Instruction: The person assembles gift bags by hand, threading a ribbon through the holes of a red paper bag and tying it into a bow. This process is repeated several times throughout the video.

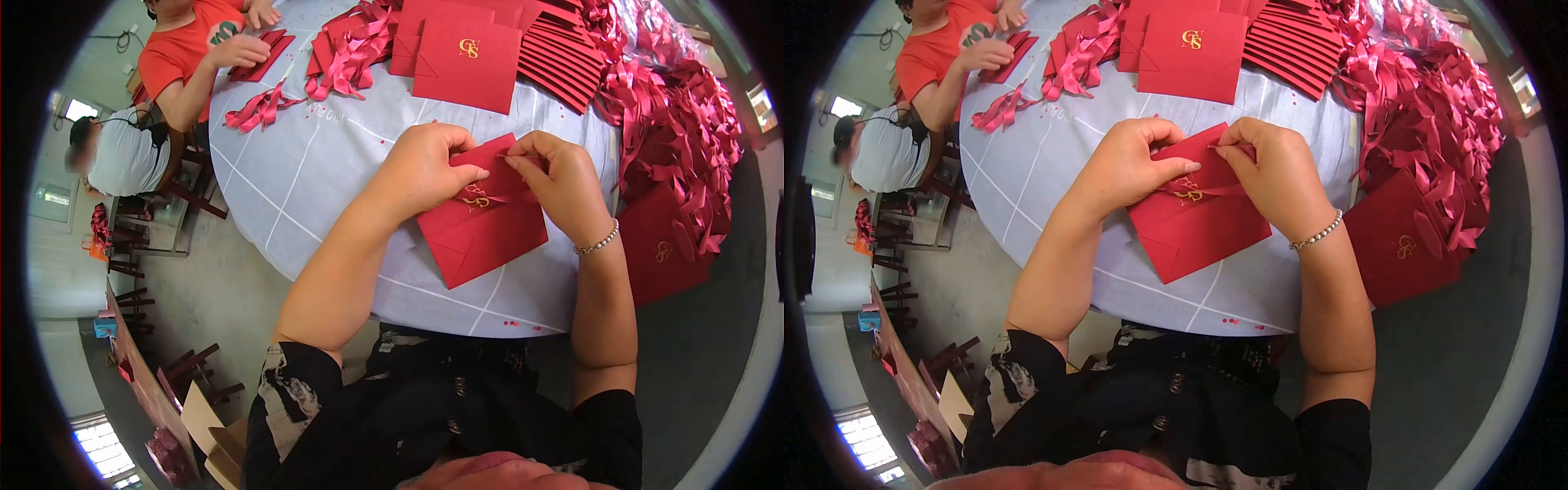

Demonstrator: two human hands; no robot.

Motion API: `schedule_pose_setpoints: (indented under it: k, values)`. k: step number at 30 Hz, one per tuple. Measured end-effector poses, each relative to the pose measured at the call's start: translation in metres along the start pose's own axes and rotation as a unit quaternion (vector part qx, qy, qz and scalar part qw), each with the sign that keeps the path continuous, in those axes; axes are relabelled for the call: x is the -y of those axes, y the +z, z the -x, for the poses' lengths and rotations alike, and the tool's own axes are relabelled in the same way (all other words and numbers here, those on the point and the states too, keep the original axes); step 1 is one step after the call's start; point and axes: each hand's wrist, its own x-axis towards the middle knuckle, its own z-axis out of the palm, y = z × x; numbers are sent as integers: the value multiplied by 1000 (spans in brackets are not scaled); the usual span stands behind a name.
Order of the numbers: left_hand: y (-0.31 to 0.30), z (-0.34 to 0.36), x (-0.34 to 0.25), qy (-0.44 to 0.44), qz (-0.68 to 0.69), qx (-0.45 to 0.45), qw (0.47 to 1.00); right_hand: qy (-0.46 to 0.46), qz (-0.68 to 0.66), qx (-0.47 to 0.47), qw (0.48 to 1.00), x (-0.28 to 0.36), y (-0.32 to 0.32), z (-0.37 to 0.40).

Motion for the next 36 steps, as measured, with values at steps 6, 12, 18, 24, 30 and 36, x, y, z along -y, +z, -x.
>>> schedule_pose_setpoints:
  k: [6,12,18,24,30,36]
  values:
    - [3,3,-5,26,-28,-52,998,-35,21,-30,999,-3,9,-2]
    - [10,3,-3,129,-83,-85,985,-66,75,-55,993,1,17,0]
    - [13,1,-3,239,-157,-95,954,-91,145,-117,978,7,30,4]
    - [5,3,-4,177,-78,-83,978,-85,44,-26,995,2,3,1]
    - [10,3,-7,223,-123,-70,965,-162,101,-34,981,-2,3,-3]
    - [10,16,-27,328,-218,-72,916,-9,-58,110,992,7,-30,-11]
